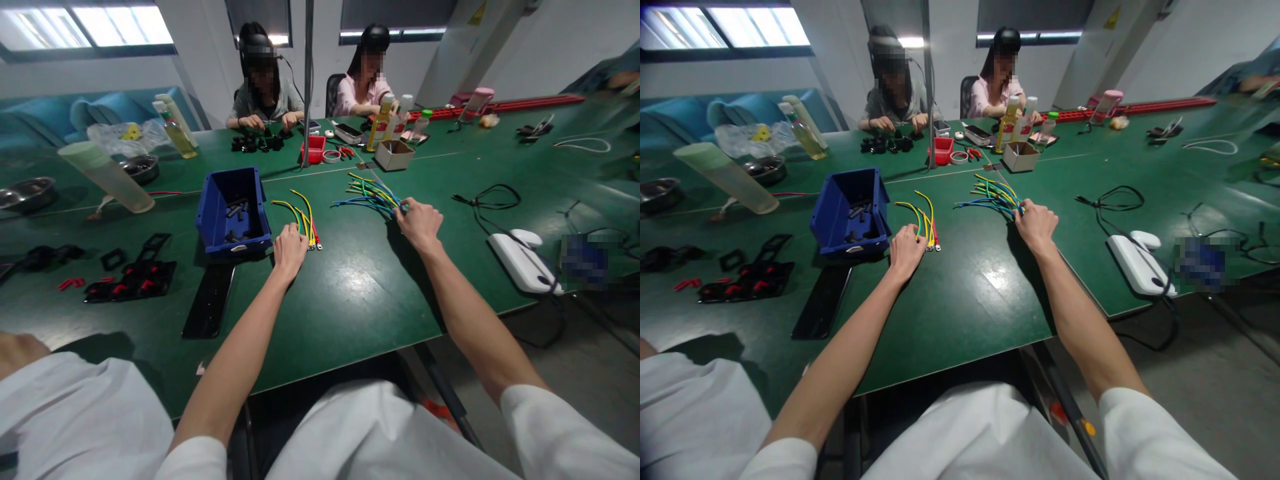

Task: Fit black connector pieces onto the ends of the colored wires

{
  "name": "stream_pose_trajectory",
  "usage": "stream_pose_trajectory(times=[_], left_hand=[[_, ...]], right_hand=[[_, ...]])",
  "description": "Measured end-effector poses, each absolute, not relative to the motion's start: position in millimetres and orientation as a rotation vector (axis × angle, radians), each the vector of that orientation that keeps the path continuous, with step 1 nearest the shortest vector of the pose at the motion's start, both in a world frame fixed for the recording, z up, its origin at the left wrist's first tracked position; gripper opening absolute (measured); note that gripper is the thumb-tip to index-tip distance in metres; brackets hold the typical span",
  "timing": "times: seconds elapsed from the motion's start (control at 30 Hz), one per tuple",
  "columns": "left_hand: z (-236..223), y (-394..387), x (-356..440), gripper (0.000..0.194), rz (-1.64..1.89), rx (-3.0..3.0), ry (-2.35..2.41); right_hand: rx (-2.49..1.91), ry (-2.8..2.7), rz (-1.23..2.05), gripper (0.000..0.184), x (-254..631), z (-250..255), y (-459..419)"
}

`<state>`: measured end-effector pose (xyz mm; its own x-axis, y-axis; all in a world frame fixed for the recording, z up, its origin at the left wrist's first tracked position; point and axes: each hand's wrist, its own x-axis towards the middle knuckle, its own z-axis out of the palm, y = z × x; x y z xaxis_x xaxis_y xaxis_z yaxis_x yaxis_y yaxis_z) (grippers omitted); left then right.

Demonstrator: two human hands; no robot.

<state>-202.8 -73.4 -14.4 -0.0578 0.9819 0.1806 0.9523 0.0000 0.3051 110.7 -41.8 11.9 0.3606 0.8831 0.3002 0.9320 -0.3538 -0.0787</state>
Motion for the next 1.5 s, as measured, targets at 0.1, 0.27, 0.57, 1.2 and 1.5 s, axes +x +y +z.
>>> stream_pose_trajectory(times=[0.1,0.27,0.57,1.2,1.5], left_hand=[[-14.5,-73.3,-202.2,0.029,0.546,2.094,2.162],[-13.2,-74.5,-201.4,0.028,0.534,2.092,2.160],[-10.1,-74.4,-200.3,0.032,0.469,2.011,2.164],[-7.5,-77.3,-203.2,0.025,0.436,2.042,2.141],[-10.1,-75.7,-204.4,0.022,0.446,2.033,2.135]], right_hand=[[-2.418,-1.636,-0.292,0.043,110.4,9.7,-40.4],[-2.464,-1.655,-0.240,0.042,107.6,8.2,-39.2],[-2.446,-1.661,-0.265,0.042,103.9,5.3,-37.2],[-2.277,-1.960,-0.356,0.078,86.0,9.8,3.3],[-2.387,-1.863,-0.087,0.070,94.2,-9.8,42.5]])
